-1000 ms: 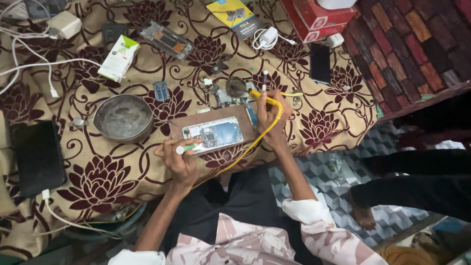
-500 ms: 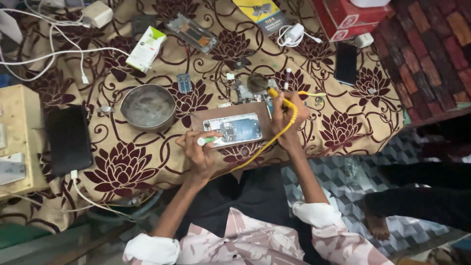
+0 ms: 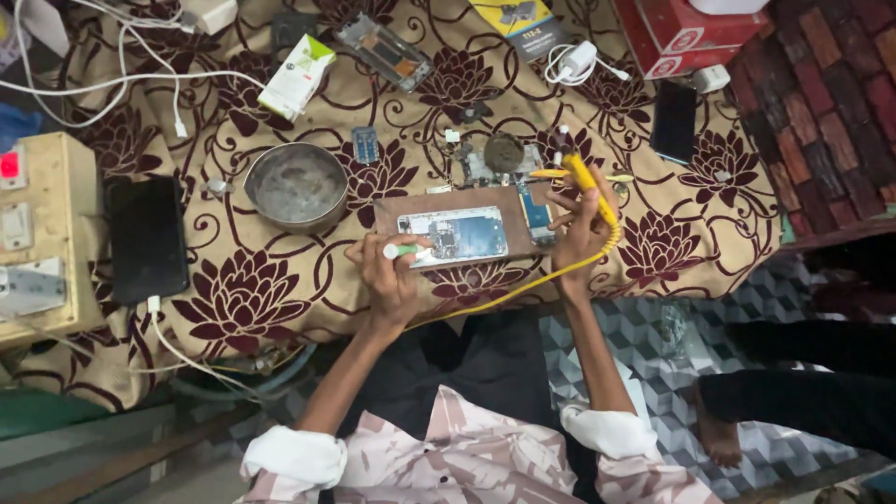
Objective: The person uses a soldering iron and solder wire to work on a disassembled mobile phone motherboard. They repeatedly apply solder to various points on the circuit board while holding the device steady with the other hand.
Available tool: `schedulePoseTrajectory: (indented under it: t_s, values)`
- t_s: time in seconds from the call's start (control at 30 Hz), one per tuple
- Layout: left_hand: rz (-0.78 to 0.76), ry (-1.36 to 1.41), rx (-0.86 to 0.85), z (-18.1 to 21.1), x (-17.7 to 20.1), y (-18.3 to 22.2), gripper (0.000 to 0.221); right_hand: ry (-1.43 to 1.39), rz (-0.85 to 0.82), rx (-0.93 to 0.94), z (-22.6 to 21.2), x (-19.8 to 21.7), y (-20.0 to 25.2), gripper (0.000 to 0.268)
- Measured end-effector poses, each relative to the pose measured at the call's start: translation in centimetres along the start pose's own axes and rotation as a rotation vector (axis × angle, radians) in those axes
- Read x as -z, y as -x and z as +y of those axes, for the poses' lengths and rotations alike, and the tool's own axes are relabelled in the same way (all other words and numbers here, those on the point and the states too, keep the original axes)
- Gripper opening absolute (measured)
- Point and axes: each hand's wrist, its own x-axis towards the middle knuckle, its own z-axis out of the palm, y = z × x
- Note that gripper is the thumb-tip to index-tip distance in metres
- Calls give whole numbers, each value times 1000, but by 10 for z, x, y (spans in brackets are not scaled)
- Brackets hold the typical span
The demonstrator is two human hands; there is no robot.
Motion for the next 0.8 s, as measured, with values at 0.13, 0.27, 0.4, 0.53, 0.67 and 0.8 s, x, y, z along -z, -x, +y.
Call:
schedulePoseTrajectory:
  t_s: [0.13, 0.27, 0.4, 0.53, 0.67, 0.8]
  values:
    - [25, -116, -59, -3, -3, 1, 27, -122, 6, 65, 8, 9, 0, 37]
    - [60, -107, -33, -4, -3, 5, 32, 89, 35, 231, 14, 18, 13, 31]
    - [68, -115, -38, -1, -4, -1, 37, -127, 144, 124, 13, 25, 16, 28]
    - [87, 58, 107, 5, 1, -7, 34, -416, 128, 130, 11, 27, 17, 30]
    - [59, 154, 189, 12, 6, -8, 24, -372, 204, 43, 12, 26, 20, 32]
    - [6, 74, 79, 12, 11, -7, 11, -268, 122, 18, 20, 23, 29, 32]
